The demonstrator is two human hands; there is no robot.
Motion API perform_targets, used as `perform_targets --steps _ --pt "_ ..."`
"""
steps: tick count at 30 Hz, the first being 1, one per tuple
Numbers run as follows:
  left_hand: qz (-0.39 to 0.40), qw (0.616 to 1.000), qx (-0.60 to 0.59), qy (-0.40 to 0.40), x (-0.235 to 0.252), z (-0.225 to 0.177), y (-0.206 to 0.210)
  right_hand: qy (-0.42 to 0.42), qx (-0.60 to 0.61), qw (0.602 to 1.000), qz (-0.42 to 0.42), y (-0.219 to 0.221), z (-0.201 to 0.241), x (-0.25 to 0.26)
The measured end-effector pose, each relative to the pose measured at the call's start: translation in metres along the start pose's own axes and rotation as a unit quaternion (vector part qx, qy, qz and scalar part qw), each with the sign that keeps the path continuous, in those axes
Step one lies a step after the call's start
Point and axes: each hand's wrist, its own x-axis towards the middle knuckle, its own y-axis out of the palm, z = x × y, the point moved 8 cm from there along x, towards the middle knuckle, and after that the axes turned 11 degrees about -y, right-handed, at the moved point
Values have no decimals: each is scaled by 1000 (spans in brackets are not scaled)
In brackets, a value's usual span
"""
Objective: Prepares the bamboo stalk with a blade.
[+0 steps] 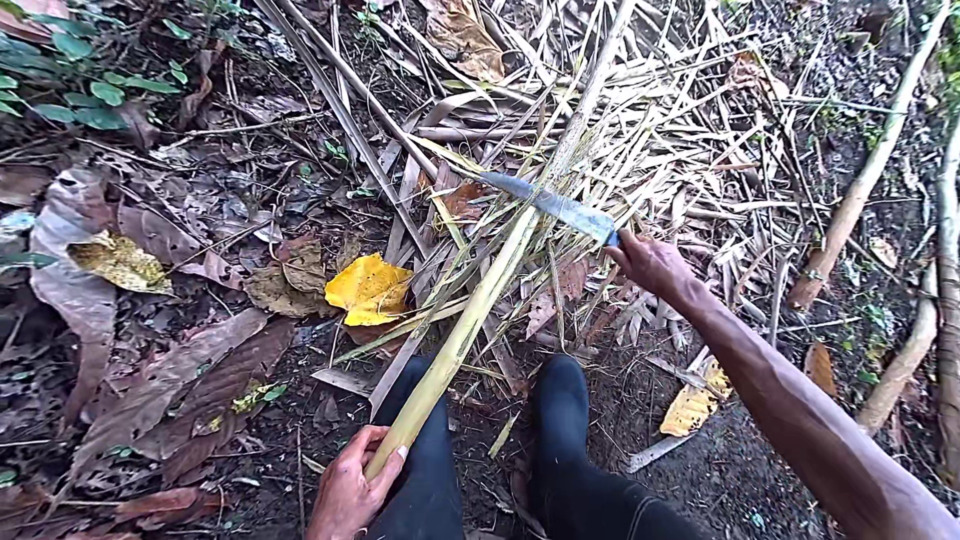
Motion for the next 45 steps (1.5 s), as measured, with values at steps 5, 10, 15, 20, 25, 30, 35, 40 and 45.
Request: perform_targets --steps 5,10,15,20,25,30,35,40,45 --pt "-16 1000 18 19 -2 -4 -1 328 177 896 -242 -62 -73 16" --pt "-69 993 75 53 -9 -11 -4 213 272 908 -237 -36 -47 -49" --pt "-74 994 73 27 -20 15 -12 -22 193 977 -86 34 47 -100" --pt "31 991 104 -77 -22 32 -13 -86 180 980 15 90 122 -118" --pt "75 966 188 -161 -25 33 -3 -180 177 965 68 104 189 -133" --pt "94 969 196 -116 -34 -4 -8 -276 157 948 -20 77 221 -143" --pt "87 985 138 -64 -23 -40 -24 -304 126 943 -55 63 221 -148" --pt "88 985 133 -60 -12 -48 -21 -118 173 973 -98 54 167 -141" --pt "92 986 122 -65 -12 -46 -16 -209 151 965 -45 58 185 -149"
